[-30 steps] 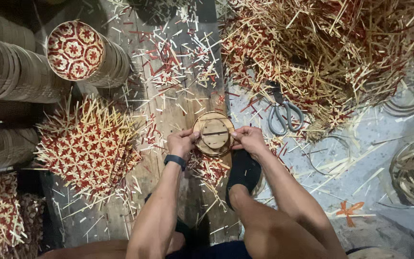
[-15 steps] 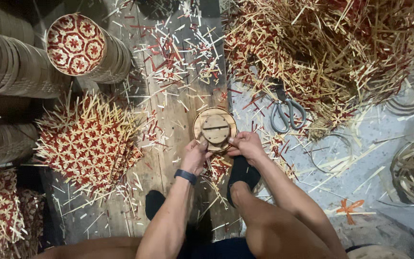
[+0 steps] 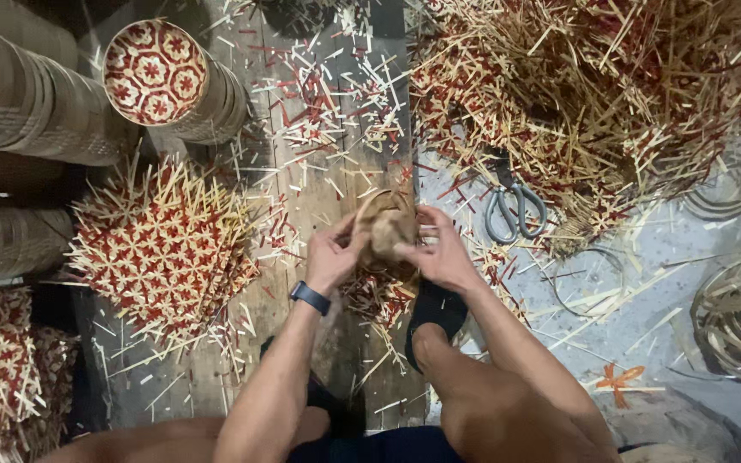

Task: The person assembles a decorative bamboo panel into a wooden frame, securing it and then using a tool to trim excess bamboo material from around the edges.

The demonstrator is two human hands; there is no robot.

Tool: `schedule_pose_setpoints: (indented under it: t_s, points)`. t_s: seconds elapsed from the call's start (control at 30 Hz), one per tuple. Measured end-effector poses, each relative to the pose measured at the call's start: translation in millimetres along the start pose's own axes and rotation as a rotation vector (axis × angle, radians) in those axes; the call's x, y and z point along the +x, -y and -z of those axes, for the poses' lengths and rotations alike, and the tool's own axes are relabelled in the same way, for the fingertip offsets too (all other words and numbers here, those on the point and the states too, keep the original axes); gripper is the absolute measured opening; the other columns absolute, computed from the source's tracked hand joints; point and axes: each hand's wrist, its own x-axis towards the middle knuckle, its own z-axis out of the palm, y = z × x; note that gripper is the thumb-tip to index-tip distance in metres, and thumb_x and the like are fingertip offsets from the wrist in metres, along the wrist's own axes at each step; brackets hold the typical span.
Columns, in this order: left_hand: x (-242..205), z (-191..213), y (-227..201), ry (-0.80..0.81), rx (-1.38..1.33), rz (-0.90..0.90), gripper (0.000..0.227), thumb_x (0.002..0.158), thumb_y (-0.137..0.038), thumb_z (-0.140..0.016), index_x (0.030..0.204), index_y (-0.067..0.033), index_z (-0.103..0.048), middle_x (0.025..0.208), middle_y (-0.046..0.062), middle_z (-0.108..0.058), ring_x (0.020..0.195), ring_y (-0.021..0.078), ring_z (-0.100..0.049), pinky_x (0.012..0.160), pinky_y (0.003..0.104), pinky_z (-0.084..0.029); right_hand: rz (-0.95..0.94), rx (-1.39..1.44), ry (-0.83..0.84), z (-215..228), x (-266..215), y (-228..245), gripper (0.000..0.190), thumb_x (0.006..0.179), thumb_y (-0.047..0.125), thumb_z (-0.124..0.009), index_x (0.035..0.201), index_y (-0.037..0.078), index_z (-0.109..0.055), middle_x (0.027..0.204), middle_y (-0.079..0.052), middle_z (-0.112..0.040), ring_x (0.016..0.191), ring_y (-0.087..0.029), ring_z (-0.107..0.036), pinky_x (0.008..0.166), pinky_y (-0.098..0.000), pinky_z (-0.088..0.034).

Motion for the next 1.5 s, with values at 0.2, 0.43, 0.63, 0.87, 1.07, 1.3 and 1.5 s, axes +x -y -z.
schedule_pose_setpoints:
  t_s: [0.2, 0.43, 0.63, 0.87, 1.07, 1.3, 1.5]
  points:
    - [-0.9, -25.2, -31.8, -0.217, -0.140, -0.137, 0.047, 0.092, -0.041, -0.075, 0.120, -0.0041, -0.071, 0.102, 0.007, -0.074, 0.095, 0.0189, -0.072, 0.084, 0.031, -0.057, -0.011, -0.208, -0.175, -32.6, -0.9, 35.4, 0.095, 0.063, 0.030, -0.087, 0.138, -0.004, -0.039, 0.125, -0.024, -0.060, 0.114, -0.036, -0.067, 0.095, -0.0415, -0.058]
    - [30.4, -30.9, -14.0, -0.213, -0.185, -0.219, 0.045, 0.103, -0.044, -0.056, 0.119, -0.0050, -0.071, 0.104, 0.004, -0.076, 0.098, 0.0138, -0.070, 0.087, 0.030, -0.055, 0.174, -0.278, -0.299, -50.5, 9.5, 32.3, 0.085, 0.063, 0.034, -0.090, 0.131, -0.002, -0.054, 0.124, -0.025, -0.064, 0.115, -0.038, -0.065, 0.098, -0.0435, -0.053]
    - [44.8, -31.9, 21.3, -0.200, -0.218, -0.219, 0.050, 0.101, -0.048, -0.058, 0.116, -0.0037, -0.074, 0.092, 0.002, -0.076, 0.086, 0.0122, -0.067, 0.078, 0.031, -0.055, 0.167, -0.248, -0.230, -42.4, 9.1, 31.0, 0.085, 0.062, 0.036, -0.089, 0.132, 0.001, -0.057, 0.122, -0.020, -0.069, 0.112, -0.030, -0.070, 0.098, -0.0400, -0.056]
    - [83.8, 7.0, 60.0, -0.288, -0.044, 0.169, 0.053, 0.101, -0.053, -0.056, 0.103, -0.0054, -0.079, 0.063, 0.004, -0.061, 0.061, 0.0180, -0.057, 0.060, 0.041, -0.053, 0.237, 0.242, -0.134, 19.1, 8.8, -5.1, 0.088, 0.064, 0.047, -0.090, 0.135, 0.008, -0.056, 0.126, -0.016, -0.066, 0.115, -0.033, -0.069, 0.098, -0.0489, -0.061]
    - [85.6, 28.8, 49.0, -0.508, 0.146, -0.319, 0.048, 0.106, -0.045, -0.054, 0.119, -0.0033, -0.074, 0.096, 0.017, -0.074, 0.084, 0.0261, -0.073, 0.076, 0.040, -0.057, -0.266, -0.417, -0.545, 74.4, 12.2, -53.7, 0.106, 0.057, 0.048, -0.088, 0.145, 0.009, -0.043, 0.133, -0.019, -0.042, 0.121, -0.037, -0.054, 0.100, -0.0532, -0.052]
    - [43.4, -46.9, 23.7, -0.416, 0.677, -0.534, 0.070, 0.088, -0.046, -0.071, 0.132, 0.0071, -0.061, 0.147, 0.031, -0.047, 0.142, 0.0441, -0.039, 0.118, 0.054, -0.024, -0.346, -0.789, -0.562, 58.8, 2.0, -91.8, 0.108, 0.066, 0.059, -0.086, 0.145, 0.003, -0.039, 0.142, -0.026, -0.030, 0.132, -0.046, -0.032, 0.101, -0.0613, -0.045]
    - [36.6, -70.7, 35.3, -0.396, 0.700, -0.550, 0.047, 0.090, -0.016, -0.065, 0.135, -0.0005, -0.063, 0.155, 0.025, -0.045, 0.147, 0.0421, -0.038, 0.126, 0.053, -0.021, -0.188, -0.812, -0.663, 57.4, -4.3, -102.8, 0.107, 0.062, 0.054, -0.089, 0.143, 0.002, -0.043, 0.141, -0.029, -0.035, 0.130, -0.050, -0.035, 0.101, -0.0625, -0.044]
